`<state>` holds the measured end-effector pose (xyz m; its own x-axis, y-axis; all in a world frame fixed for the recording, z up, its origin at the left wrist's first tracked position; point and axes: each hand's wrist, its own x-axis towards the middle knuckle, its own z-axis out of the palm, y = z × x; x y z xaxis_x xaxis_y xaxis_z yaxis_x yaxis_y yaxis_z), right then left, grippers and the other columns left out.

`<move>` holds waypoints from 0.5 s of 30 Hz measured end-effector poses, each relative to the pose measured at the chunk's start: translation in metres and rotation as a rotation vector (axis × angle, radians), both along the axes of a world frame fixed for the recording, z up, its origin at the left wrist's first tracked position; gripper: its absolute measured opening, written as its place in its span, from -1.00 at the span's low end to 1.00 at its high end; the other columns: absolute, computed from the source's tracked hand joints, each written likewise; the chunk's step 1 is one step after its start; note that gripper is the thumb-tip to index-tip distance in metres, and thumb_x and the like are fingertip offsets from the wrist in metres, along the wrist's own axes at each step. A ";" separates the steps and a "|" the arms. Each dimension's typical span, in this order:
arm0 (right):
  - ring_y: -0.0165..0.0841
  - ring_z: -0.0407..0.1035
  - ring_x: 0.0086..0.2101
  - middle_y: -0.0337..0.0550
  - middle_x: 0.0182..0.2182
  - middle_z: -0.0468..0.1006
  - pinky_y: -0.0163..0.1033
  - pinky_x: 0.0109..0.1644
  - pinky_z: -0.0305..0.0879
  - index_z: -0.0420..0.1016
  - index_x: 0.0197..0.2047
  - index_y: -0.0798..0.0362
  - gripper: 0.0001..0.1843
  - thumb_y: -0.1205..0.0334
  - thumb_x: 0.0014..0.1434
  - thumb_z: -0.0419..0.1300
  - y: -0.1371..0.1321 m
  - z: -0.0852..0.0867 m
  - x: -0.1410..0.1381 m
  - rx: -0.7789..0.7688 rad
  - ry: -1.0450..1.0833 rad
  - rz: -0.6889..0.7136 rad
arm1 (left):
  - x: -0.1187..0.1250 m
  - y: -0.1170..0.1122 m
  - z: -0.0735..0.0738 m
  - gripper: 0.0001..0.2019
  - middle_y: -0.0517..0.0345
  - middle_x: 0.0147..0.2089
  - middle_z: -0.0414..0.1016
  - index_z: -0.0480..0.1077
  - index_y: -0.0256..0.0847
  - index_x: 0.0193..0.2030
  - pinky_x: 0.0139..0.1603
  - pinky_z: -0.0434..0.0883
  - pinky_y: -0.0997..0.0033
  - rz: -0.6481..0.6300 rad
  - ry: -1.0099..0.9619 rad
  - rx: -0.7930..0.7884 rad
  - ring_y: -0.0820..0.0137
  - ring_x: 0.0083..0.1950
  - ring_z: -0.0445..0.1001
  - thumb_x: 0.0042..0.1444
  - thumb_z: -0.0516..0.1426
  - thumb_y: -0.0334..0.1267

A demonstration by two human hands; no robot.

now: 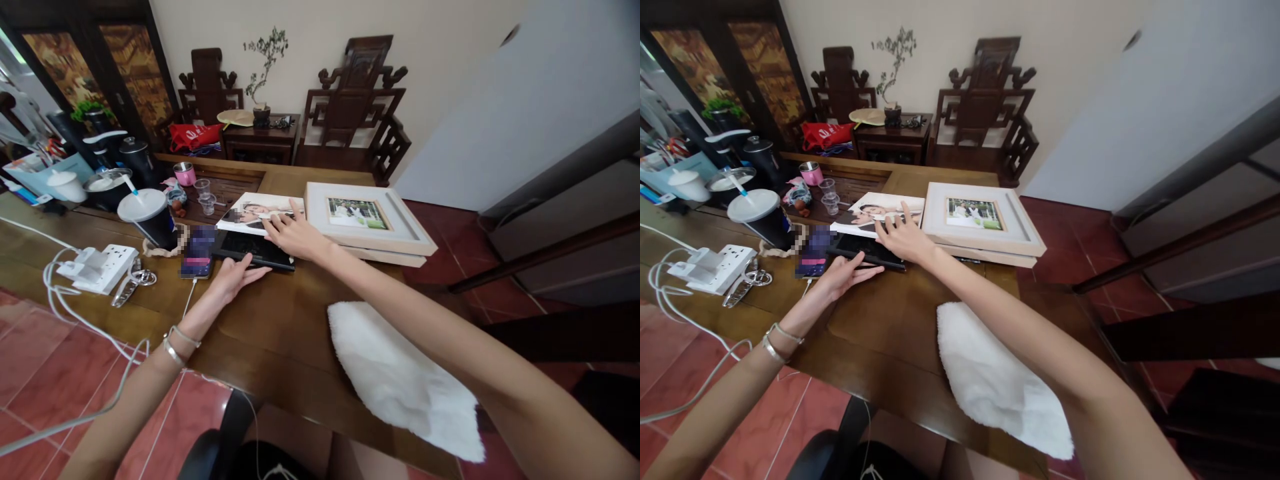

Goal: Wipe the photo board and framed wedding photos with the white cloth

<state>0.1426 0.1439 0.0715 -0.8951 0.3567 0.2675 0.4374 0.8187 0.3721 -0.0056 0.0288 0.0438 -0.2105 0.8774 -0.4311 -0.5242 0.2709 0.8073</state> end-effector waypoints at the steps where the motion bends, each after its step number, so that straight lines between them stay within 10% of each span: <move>1: 0.05 0.37 0.05 0.38 0.11 0.43 0.45 0.27 -0.23 0.23 0.30 0.35 -0.46 0.21 0.44 -0.23 -0.003 -0.005 0.000 -0.005 0.017 -0.002 | -0.003 0.006 0.000 -0.85 -0.30 -0.23 0.61 0.39 -0.43 -0.21 0.11 0.52 0.14 -0.045 0.053 -0.016 0.13 -0.12 0.65 0.25 0.19 -0.32; 15: 0.08 0.08 0.27 0.37 0.29 0.20 0.07 0.26 0.12 0.11 0.38 0.34 -0.44 0.22 0.42 -0.15 -0.009 -0.020 -0.006 -0.279 -0.013 -0.178 | -0.016 0.059 -0.019 -0.68 -0.23 -0.32 0.64 0.38 -0.51 0.04 -0.12 0.59 0.45 -0.122 0.402 -0.064 0.27 -0.25 0.67 0.21 0.23 -0.35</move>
<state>0.1368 0.1352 0.0514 -0.8150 0.5657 0.1259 0.5793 0.8011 0.1506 -0.0213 0.0875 0.0246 -0.2689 0.8806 -0.3901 -0.1324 0.3674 0.9206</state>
